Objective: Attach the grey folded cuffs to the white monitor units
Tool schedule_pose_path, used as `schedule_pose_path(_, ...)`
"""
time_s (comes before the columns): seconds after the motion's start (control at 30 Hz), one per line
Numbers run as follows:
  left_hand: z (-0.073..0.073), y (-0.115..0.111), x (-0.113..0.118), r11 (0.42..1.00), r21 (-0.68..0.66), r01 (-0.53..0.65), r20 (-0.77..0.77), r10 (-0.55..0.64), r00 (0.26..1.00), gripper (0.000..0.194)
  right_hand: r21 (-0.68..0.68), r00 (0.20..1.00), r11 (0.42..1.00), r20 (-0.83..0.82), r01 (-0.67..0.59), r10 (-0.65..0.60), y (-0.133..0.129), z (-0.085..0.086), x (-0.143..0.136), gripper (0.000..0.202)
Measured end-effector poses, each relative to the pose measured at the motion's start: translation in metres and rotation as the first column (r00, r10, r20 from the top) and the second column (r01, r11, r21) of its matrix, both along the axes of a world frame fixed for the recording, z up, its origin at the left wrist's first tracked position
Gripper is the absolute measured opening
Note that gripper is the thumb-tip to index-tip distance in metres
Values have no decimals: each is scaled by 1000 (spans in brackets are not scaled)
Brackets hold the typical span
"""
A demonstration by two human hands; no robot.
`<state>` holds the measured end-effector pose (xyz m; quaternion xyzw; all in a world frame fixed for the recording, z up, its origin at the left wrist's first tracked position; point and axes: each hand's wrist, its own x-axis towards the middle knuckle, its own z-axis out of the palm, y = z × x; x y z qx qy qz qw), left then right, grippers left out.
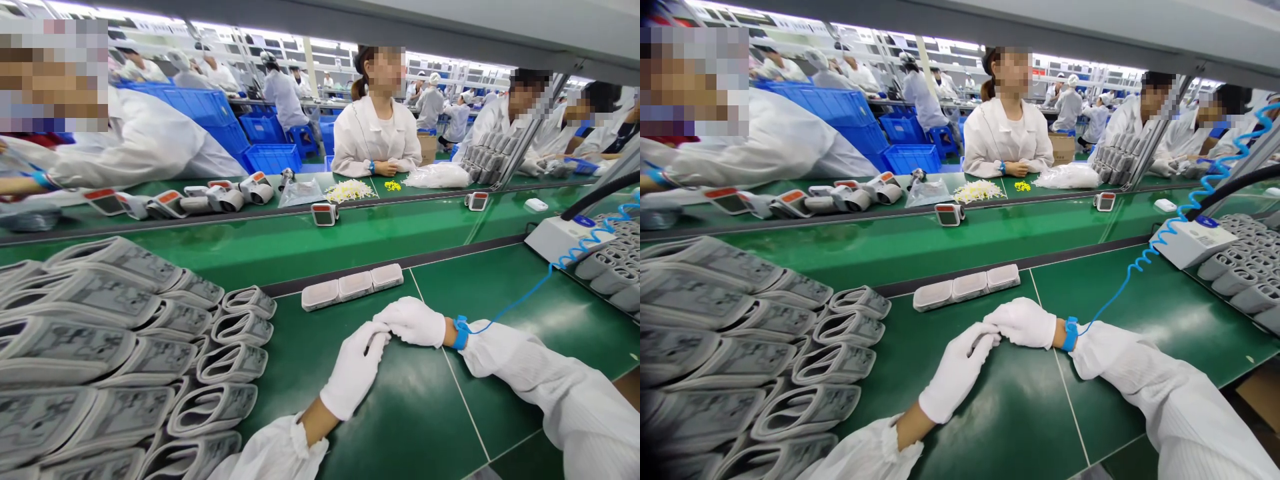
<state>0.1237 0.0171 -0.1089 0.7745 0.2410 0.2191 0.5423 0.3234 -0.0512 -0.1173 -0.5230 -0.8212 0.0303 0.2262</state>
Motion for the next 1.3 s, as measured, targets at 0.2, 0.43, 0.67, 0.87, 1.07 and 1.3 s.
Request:
schedule_pose_path(0.2, -1, -2, 0, 994, -107, -29, -7, 29, 1000, 23, 4, 998, 999, 46, 47, -47, 2, -6, 1, 31)
schedule_pose_path(0.43, -3, -1, -1, 994, -100, -45, 33, 48, 998, 23, 104, 996, 992, 53, 69, -75, 4, -13, 2, 35)
schedule_pose_path(0.67, -7, 2, 0, 993, -109, -50, 17, 52, 998, 35, 130, 992, 985, 28, 117, -121, 5, -5, -5, 32)
schedule_pose_path(0.87, -2, 4, -1, 998, -61, -24, -50, 21, 999, 29, 54, 992, 993, 62, 107, -110, 5, 3, -7, 36)
schedule_pose_path(1.07, -3, 3, -1, 998, -68, 5, -53, -9, 999, 30, 25, 990, 992, 62, 127, -129, 4, -6, -3, 37)
schedule_pose_path(1.3, -1, 4, -2, 996, -93, 18, -84, -26, 996, 29, -87, 973, 972, 97, 217, -208, 1, -2, -6, 37)
